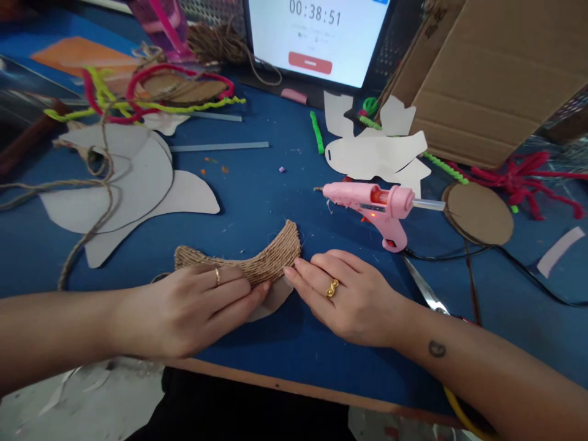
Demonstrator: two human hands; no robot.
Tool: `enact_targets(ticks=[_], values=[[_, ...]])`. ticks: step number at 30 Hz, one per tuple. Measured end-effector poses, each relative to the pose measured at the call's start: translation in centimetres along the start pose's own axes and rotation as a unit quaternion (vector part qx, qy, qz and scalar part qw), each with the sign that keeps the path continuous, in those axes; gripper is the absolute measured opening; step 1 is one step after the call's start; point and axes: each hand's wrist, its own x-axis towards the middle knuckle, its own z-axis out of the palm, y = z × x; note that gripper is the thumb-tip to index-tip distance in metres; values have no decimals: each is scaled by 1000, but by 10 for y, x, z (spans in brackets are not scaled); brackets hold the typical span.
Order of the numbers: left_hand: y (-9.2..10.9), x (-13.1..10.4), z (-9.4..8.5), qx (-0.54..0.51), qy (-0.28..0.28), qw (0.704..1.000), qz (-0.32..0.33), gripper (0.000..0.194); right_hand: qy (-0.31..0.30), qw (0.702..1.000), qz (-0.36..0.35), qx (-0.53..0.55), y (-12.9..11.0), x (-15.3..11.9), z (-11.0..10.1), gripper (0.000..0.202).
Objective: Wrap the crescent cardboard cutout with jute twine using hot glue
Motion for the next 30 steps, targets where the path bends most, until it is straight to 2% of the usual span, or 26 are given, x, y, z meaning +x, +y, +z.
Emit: enact_targets(ticks=[6,14,20,25,30], values=[[0,1,-1,19,1,1000,2,28,-5,1000,-21,0,-3,1,0,37],[0,0,1,2,7,1000,-9,30,-18,999,2,39,-5,0,2,39],[1,1,0,-2,-1,1000,-9,28,-12,1000,9,15,-5,3,0,39],[2,0,0,-7,6,1000,-10,27,-29,999,12,24,-6,3,2,41],[1,1,0,1,3,1000,-12,32,-27,999,17,27,-6,1,2,38]])
